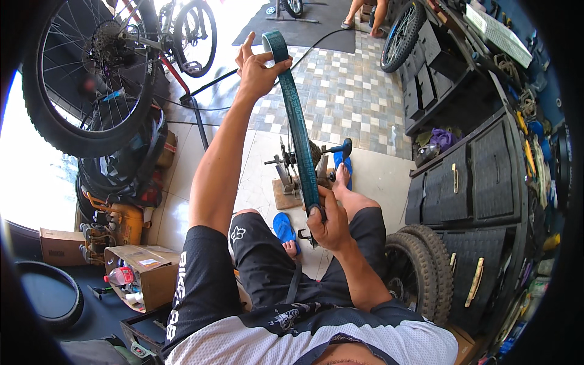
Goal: The person wraps a green rim tape around a bicycle wheel rim, smoothing it as they go. They then use a cloth to wipe the rim surface after the tape is applied.
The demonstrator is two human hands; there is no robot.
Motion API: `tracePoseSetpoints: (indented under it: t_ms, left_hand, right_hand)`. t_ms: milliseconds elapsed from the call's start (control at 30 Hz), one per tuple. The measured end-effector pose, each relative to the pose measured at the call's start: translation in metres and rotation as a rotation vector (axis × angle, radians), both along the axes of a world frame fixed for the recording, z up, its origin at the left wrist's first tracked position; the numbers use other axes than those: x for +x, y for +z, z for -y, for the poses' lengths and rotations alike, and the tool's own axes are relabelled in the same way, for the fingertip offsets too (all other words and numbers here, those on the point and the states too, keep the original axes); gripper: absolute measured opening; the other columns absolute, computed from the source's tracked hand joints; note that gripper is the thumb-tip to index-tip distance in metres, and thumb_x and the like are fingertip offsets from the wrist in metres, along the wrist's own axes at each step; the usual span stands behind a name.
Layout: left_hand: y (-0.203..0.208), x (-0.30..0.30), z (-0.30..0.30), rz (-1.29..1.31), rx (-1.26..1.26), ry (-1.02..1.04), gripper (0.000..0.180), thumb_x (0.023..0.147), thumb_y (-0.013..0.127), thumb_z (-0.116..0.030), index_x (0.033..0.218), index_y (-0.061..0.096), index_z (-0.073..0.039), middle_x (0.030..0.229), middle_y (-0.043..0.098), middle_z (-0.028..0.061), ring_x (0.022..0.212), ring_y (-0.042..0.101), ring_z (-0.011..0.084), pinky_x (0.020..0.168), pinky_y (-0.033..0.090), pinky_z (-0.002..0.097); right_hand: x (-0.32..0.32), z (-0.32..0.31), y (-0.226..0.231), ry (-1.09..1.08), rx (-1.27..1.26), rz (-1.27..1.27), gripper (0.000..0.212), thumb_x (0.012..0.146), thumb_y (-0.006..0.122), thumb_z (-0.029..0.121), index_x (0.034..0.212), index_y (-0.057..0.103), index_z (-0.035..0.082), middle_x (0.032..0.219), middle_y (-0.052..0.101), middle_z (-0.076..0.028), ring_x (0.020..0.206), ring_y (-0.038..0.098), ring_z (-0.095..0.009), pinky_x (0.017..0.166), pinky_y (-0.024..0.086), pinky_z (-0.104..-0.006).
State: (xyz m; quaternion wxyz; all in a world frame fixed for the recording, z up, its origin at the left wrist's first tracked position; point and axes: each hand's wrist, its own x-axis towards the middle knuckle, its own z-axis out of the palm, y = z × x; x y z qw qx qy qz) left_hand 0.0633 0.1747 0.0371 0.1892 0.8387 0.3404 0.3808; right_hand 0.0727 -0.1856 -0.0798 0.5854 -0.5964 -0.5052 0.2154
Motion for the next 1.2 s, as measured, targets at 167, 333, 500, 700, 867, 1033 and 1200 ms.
tracePoseSetpoints:
  t_ms: [167, 333, 500, 700, 867, 1033, 1200]
  left_hand:
    - [-0.007, 0.000, -0.004, -0.043, 0.013, 0.027, 0.033, 0.083, 0.090, -0.049, 0.112, 0.087, -0.033, 0.177, 0.019, 0.0173, 0.158, 0.014, 0.0466, 0.125, 0.027, 0.0639]
    - [-0.007, 0.001, -0.002, -0.038, -0.038, 0.018, 0.034, 0.083, 0.091, -0.050, 0.112, 0.087, -0.033, 0.177, 0.018, 0.0181, 0.158, 0.014, 0.0469, 0.126, 0.025, 0.0640]
    - [-0.008, 0.003, -0.002, -0.022, -0.069, 0.014, 0.035, 0.083, 0.090, -0.051, 0.112, 0.087, -0.033, 0.176, 0.019, 0.0189, 0.158, 0.014, 0.0477, 0.126, 0.026, 0.0642]
    - [-0.012, 0.006, -0.003, 0.019, -0.098, 0.011, 0.041, 0.080, 0.091, -0.056, 0.108, 0.089, -0.025, 0.177, 0.022, 0.0134, 0.161, 0.010, 0.0432, 0.123, 0.024, 0.0684]
    - [-0.012, 0.005, -0.004, -0.013, -0.099, 0.025, 0.043, 0.080, 0.091, -0.056, 0.109, 0.088, -0.024, 0.177, 0.023, 0.0135, 0.161, 0.011, 0.0439, 0.122, 0.024, 0.0693]
    - [-0.012, 0.004, -0.003, 0.018, -0.148, 0.020, 0.044, 0.079, 0.092, -0.055, 0.110, 0.088, -0.024, 0.176, 0.024, 0.0153, 0.160, 0.013, 0.0446, 0.121, 0.025, 0.0697]
    - [-0.012, 0.007, 0.002, -0.001, -0.193, 0.050, 0.047, 0.078, 0.093, -0.055, 0.113, 0.087, -0.024, 0.175, 0.027, 0.0173, 0.159, 0.016, 0.0457, 0.121, 0.025, 0.0709]
  right_hand:
    - [0.000, -0.001, 0.003, 0.006, 0.021, -0.006, 0.049, 0.106, 0.057, 0.028, 0.139, 0.051, -0.008, 0.091, 0.072, -0.010, 0.074, 0.067, -0.017, 0.069, 0.055, -0.0317]
    - [0.000, -0.001, 0.005, -0.007, 0.012, 0.004, 0.049, 0.107, 0.056, 0.029, 0.139, 0.051, -0.007, 0.090, 0.071, -0.010, 0.072, 0.066, -0.015, 0.068, 0.054, -0.0308]
    - [0.000, -0.003, 0.006, -0.014, 0.040, 0.031, 0.047, 0.106, 0.055, 0.026, 0.139, 0.051, -0.007, 0.090, 0.072, -0.010, 0.072, 0.067, -0.017, 0.068, 0.055, -0.0314]
    - [0.000, -0.001, 0.006, -0.016, 0.023, 0.038, 0.046, 0.106, 0.054, 0.026, 0.139, 0.051, -0.007, 0.092, 0.072, -0.011, 0.074, 0.068, -0.018, 0.070, 0.056, -0.0318]
    - [0.001, 0.000, 0.007, -0.003, -0.006, 0.021, 0.049, 0.106, 0.055, 0.028, 0.140, 0.051, -0.006, 0.096, 0.074, -0.015, 0.079, 0.071, -0.022, 0.073, 0.058, -0.0346]
    - [0.002, 0.000, 0.007, 0.024, -0.035, -0.021, 0.053, 0.103, 0.057, 0.027, 0.144, 0.051, -0.006, 0.103, 0.077, -0.021, 0.085, 0.078, -0.033, 0.078, 0.061, -0.0397]
    - [0.000, -0.001, -0.002, 0.015, 0.010, -0.043, 0.049, 0.108, 0.057, 0.031, 0.140, 0.051, -0.007, 0.097, 0.072, -0.007, 0.083, 0.066, -0.012, 0.077, 0.055, -0.0282]
